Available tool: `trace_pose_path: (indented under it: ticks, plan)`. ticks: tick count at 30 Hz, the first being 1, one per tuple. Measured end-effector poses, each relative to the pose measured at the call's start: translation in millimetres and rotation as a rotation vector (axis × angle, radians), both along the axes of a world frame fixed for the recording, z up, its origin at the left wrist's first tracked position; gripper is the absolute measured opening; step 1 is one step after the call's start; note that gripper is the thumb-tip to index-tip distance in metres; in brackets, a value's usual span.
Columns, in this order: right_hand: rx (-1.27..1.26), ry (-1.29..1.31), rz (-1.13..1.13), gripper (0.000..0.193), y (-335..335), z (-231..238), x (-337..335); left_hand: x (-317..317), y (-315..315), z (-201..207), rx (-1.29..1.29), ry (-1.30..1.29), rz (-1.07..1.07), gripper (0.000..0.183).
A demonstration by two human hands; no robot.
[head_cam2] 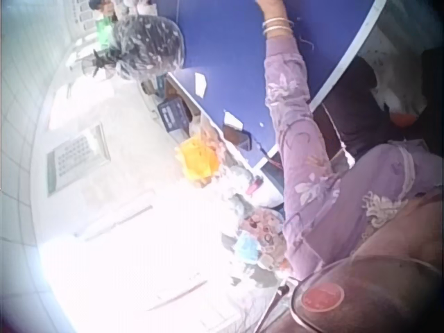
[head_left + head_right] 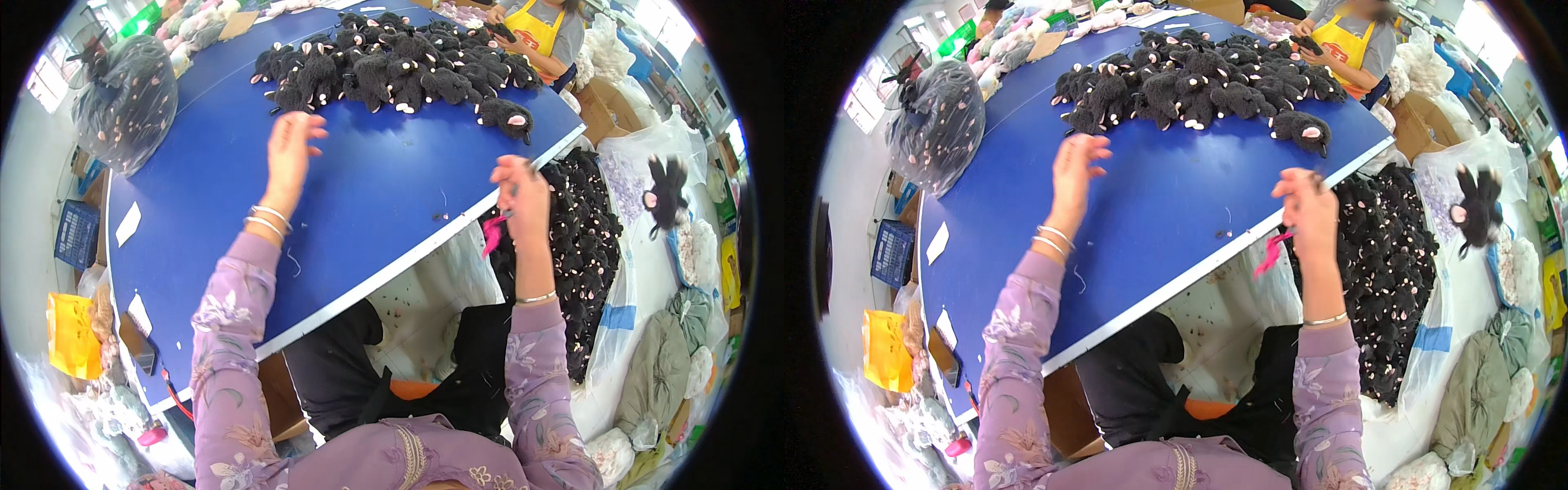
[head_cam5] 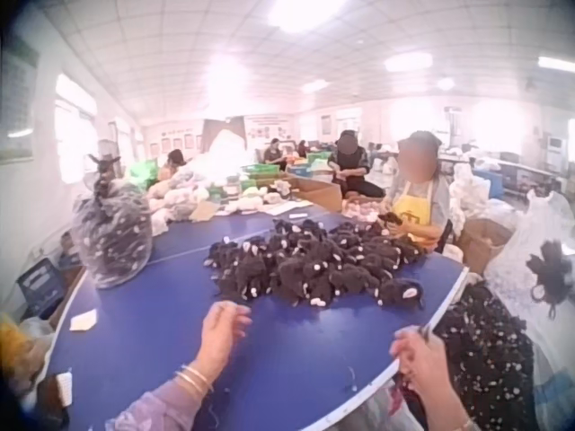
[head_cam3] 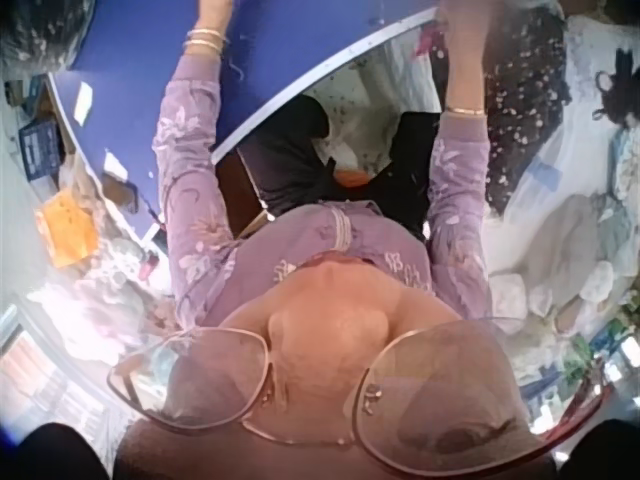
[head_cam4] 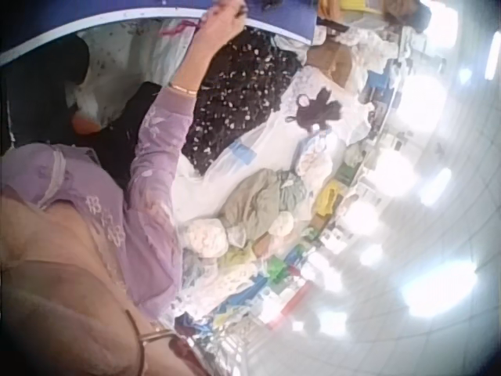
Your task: The person trims loose threads and excess fabric from small black stuffed animals using small scissors. They handle each toy one at a time, rotate it to access different areas, and place the finished items on the table.
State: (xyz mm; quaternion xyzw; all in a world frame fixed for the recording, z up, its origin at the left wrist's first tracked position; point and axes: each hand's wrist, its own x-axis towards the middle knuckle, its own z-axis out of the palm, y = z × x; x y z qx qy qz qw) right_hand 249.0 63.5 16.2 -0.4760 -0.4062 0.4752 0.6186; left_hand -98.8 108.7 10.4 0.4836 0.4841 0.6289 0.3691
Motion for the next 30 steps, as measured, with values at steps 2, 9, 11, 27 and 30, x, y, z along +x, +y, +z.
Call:
trace_pose_path:
  ticks: [2,9,11,27,30]
  plan:
    - [0.056,-0.247,0.069,0.02,9,-17,-20,-36,37,9,0.092,0.115,0.155,0.027]
    - [0.069,-0.581,0.219,0.022,29,-25,-41,-182,161,-43,-0.129,0.53,0.621,0.061]
    - [0.048,-0.571,0.195,0.02,25,-23,-43,-184,195,-47,0.111,0.418,0.606,0.065]
    - [0.079,-0.376,0.236,0.018,14,-28,-29,-95,376,-16,0.011,1.063,-0.364,0.068]
    - [0.027,-0.297,0.208,0.017,15,-31,-30,-49,327,-12,-0.071,1.061,-0.349,0.063]
